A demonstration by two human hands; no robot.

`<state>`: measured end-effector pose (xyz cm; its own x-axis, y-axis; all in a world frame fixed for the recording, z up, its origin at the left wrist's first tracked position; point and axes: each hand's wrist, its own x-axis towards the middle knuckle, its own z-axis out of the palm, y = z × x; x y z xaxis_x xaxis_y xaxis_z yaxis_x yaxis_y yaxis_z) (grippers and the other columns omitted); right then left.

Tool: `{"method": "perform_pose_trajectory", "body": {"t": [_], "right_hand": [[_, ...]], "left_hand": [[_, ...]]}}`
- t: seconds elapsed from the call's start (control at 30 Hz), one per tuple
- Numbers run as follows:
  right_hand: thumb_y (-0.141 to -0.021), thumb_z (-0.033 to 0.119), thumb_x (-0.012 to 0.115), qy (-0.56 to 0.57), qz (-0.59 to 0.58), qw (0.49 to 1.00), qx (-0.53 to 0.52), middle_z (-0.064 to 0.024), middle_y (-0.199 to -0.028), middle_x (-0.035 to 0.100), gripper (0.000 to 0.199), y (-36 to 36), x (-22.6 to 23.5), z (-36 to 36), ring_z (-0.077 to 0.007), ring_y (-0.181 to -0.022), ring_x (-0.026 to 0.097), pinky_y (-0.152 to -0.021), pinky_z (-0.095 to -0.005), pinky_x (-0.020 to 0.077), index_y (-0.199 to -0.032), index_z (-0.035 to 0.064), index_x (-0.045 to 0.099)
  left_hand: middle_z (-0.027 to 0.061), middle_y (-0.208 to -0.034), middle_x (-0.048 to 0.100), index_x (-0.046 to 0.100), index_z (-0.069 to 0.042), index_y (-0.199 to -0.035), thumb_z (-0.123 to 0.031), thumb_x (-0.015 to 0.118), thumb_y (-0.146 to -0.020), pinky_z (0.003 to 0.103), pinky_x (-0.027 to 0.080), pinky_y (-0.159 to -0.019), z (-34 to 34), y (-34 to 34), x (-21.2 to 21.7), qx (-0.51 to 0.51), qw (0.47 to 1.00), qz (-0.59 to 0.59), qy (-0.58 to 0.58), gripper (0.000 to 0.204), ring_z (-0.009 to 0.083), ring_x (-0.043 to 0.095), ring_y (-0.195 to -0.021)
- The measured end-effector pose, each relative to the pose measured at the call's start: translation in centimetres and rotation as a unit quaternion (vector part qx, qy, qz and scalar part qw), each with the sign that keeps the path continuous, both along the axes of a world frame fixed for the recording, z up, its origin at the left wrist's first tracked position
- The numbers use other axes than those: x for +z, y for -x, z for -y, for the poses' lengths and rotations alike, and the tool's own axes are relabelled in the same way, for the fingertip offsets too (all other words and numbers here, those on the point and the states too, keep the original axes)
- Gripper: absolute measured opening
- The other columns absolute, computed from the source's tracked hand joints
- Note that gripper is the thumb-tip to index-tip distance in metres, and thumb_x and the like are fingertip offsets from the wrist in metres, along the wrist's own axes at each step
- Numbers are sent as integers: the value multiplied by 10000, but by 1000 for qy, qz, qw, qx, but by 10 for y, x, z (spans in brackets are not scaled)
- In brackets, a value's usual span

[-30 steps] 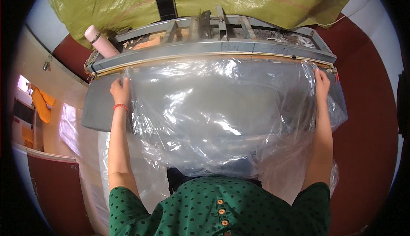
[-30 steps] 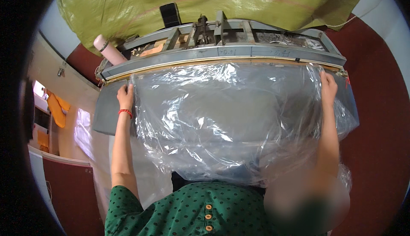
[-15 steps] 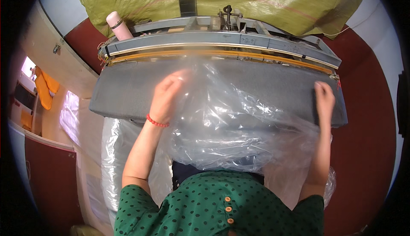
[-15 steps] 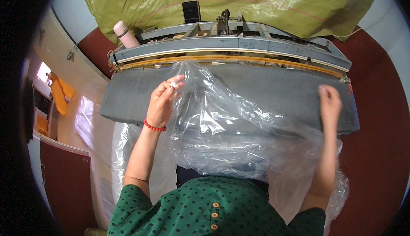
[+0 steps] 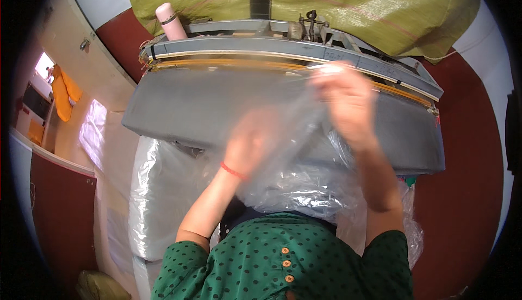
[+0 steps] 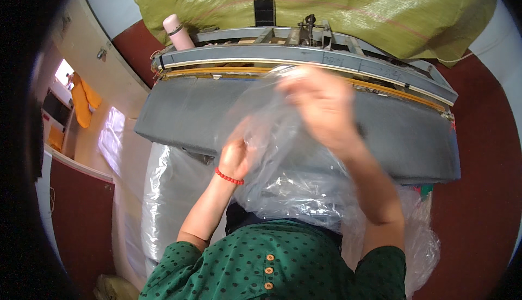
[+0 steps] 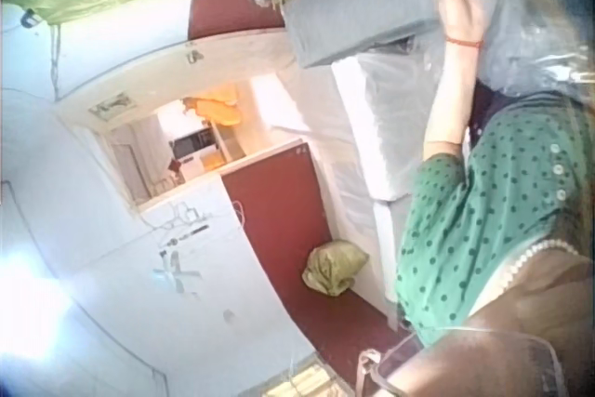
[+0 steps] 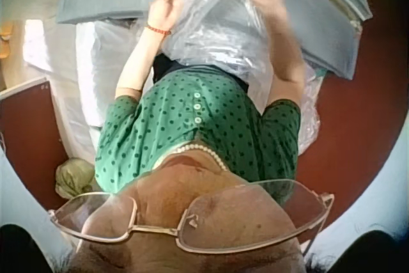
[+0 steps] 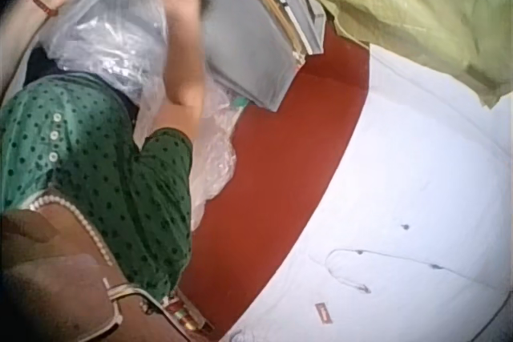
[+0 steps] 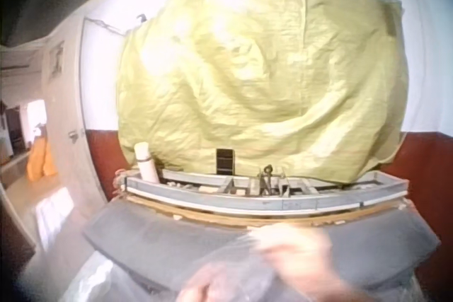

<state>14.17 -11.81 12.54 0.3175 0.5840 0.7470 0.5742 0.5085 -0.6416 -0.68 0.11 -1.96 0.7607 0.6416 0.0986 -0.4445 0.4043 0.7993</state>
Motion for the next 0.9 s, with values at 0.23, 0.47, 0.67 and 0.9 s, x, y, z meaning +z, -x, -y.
{"method": "perform_pose_trajectory", "body": {"t": [0.23,0.47,0.67,0.9], "right_hand": [[-854,334,512,-112,-245,860,-433,-55,-947,546,410,-149,-7,153,-134,-831,505,-753,-266,406,-1060,-20,515],[-846,271,514,46,-231,801,-551,-28,-838,588,329,-313,-179,345,-124,-749,515,-679,-259,418,-951,-30,598],[-862,410,391,225,-159,743,-610,-125,-862,608,446,-329,-218,419,-257,-754,545,-680,-366,409,-947,15,580],[-865,432,374,381,-39,580,-719,-124,-793,605,440,-286,-175,368,-285,-719,541,-661,-376,400,-938,40,562]], "left_hand": [[69,-928,522,489,-45,-930,-196,426,-869,334,444,-771,-193,117,-35,556,827,-15,77,174,192,508,-891],[123,-1320,302,274,-115,-1299,-339,532,-818,501,192,-1007,-285,134,17,704,468,-277,-457,590,331,258,-1220],[177,-1368,231,368,-135,-1285,-487,426,-819,423,180,-1028,-364,211,-62,310,448,-709,-448,587,384,193,-1253],[174,-1225,438,502,-89,-1163,-328,544,-790,406,329,-939,-297,183,-16,380,410,-723,-406,445,361,399,-1119]]}}
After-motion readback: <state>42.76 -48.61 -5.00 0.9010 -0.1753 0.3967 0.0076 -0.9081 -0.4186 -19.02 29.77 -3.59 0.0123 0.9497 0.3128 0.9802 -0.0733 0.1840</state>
